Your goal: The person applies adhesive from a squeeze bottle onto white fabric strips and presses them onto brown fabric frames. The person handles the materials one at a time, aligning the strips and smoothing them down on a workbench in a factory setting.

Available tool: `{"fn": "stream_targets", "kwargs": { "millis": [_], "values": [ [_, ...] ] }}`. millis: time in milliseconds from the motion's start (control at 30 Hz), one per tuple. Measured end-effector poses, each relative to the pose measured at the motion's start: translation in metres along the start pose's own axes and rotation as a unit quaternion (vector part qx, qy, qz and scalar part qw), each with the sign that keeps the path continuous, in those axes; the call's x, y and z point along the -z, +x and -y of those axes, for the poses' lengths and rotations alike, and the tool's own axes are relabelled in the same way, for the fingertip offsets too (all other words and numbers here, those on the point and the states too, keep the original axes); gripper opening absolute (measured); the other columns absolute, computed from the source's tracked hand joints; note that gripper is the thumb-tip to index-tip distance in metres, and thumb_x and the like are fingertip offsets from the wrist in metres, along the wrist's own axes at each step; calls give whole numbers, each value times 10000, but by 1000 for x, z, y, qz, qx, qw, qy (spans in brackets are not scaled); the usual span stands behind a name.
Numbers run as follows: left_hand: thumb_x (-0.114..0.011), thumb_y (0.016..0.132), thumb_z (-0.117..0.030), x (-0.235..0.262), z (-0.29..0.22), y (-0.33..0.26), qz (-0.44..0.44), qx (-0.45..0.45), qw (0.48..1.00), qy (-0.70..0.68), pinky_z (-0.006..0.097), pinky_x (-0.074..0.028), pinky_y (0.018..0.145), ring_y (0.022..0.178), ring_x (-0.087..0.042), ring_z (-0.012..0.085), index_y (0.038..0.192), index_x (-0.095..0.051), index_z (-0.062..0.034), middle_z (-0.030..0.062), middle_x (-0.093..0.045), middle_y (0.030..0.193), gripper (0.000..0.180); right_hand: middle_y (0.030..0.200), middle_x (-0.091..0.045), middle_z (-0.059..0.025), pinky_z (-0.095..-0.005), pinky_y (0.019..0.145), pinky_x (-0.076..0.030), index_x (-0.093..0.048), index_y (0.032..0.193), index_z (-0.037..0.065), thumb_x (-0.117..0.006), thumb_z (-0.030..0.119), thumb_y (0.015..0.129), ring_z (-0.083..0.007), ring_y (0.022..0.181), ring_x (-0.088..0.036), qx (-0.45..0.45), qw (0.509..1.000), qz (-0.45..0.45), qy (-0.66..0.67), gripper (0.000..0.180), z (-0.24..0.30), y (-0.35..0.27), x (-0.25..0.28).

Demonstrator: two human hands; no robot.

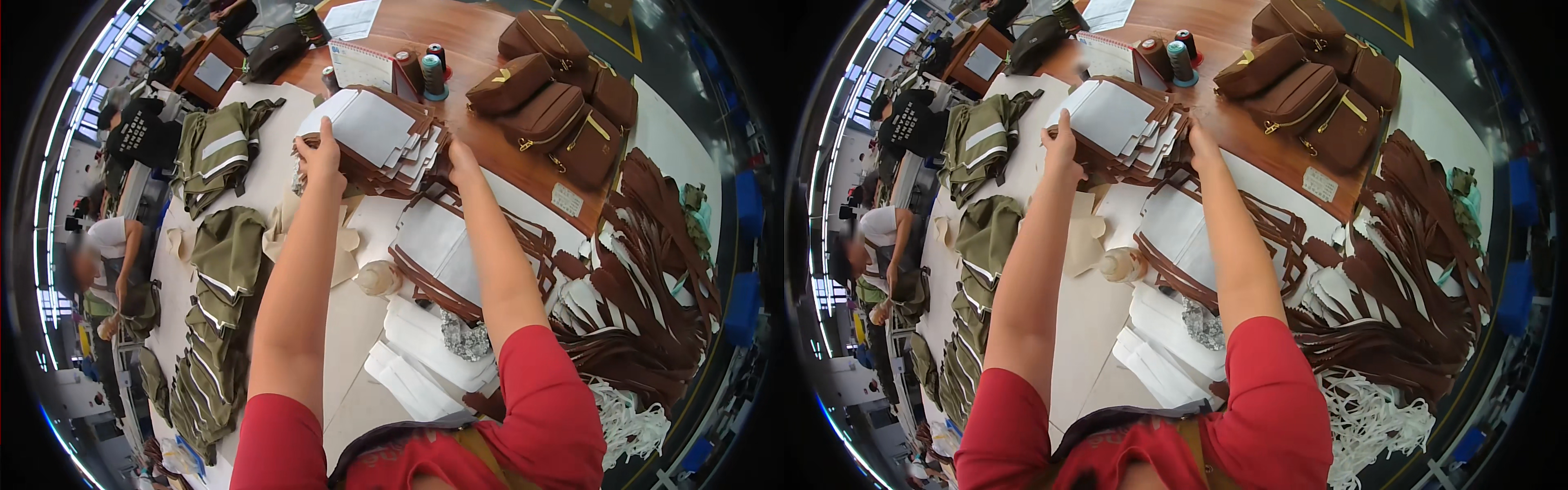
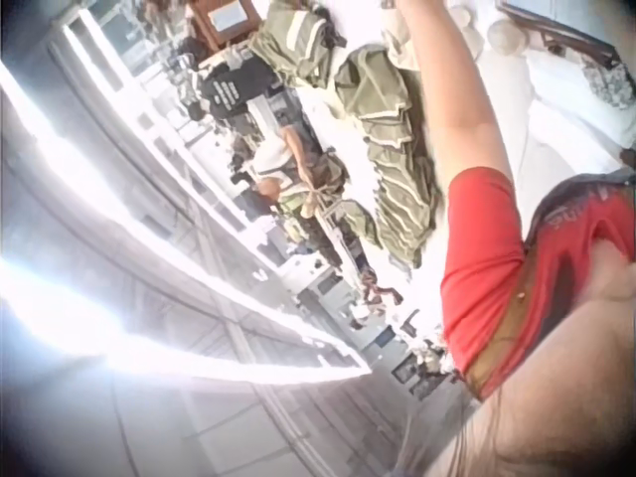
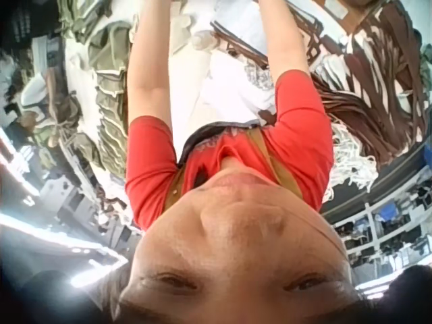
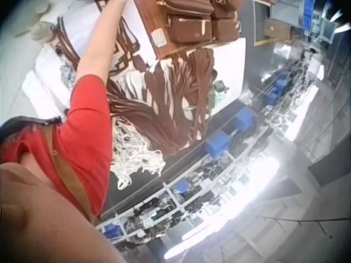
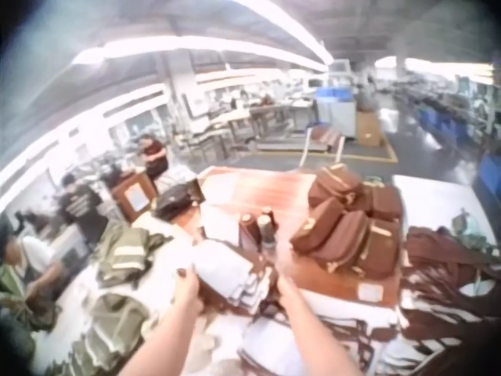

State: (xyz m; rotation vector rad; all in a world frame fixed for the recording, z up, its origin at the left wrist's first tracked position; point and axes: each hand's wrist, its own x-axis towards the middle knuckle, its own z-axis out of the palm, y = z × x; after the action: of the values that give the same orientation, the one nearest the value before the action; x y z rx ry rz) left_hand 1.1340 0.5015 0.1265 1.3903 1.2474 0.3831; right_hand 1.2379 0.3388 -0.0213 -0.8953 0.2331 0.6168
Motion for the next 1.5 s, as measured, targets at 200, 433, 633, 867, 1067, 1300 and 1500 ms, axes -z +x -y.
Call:
{"fn": "stream_targets", "kwargs": {
  "millis": [200, 433, 633, 867, 1067, 1300, 1500],
  "values": [
    [-563, 705, -578, 13, 33, 29, 50, 26, 998, -39, 662, -301, 871, 1210, -326, 416, 1366, -215, -234, 155, -244, 1383, 822, 1075, -543, -112, -306, 885, -393, -578, 1087, 40, -516, 63, 817, -233, 996, -515, 201, 956, -41, -210, 277, -23, -2, -12],
    [-338, 810, -589, 51, 62, 32, 189, 111, 948, -232, 543, -405, 844, 1069, -505, 286, 1180, -507, -158, 50, -527, 1174, 593, 1069, -573, -138, -402, 845, -427, -545, 1124, 100, -577, 141, 763, -337, 993, -538, 519, 781, 120, -326, 365, -28, -68, -61],
    [-359, 820, -600, 45, 72, 34, 116, 84, 968, -208, 547, -385, 879, 1106, -473, 296, 1223, -456, -143, 76, -483, 1231, 618, 1173, -499, -118, -323, 788, -516, -279, 1327, -21, -530, 360, 871, -183, 1038, -513, 183, 982, 32, 12, 645, -10, -57, -63],
    [-369, 810, -637, 32, 67, 42, 75, 56, 979, -182, 555, -360, 903, 1157, -421, 309, 1265, -410, -135, 92, -418, 1294, 679, 1202, -493, -211, -429, 917, -381, -454, 1205, -60, -440, 523, 856, -322, 1106, -478, 30, 990, -125, -52, 679, -1, -15, -25],
    [-369, 822, -613, 34, 76, 44, 129, 49, 963, -231, 493, -381, 915, 1156, -433, 282, 1265, -417, -142, 68, -426, 1297, 648, 1045, -596, -146, -333, 829, -430, -549, 1136, -2, -510, 466, 847, -247, 943, -561, 40, 991, -33, -121, 551, -21, 18, -12],
    [-318, 872, -523, 62, 107, 39, 216, -19, 911, -350, 414, -350, 989, 1168, -442, 273, 1261, -434, -115, 76, -470, 1272, 576, 955, -477, -136, -368, 847, -379, -607, 951, 10, -636, 312, 770, -291, 960, -445, 488, 799, 39, -348, 353, -39, -85, -74],
    [-355, 900, -448, 61, 112, 31, 295, -40, 860, -414, 383, -415, 937, 1071, -513, 234, 1202, -487, -98, 78, -541, 1173, 481, 1078, -467, -147, -388, 940, -337, -587, 1023, 21, -586, 227, 807, -311, 1067, -418, 534, 784, 147, -282, 299, -48, -93, -83]
  ]
}}
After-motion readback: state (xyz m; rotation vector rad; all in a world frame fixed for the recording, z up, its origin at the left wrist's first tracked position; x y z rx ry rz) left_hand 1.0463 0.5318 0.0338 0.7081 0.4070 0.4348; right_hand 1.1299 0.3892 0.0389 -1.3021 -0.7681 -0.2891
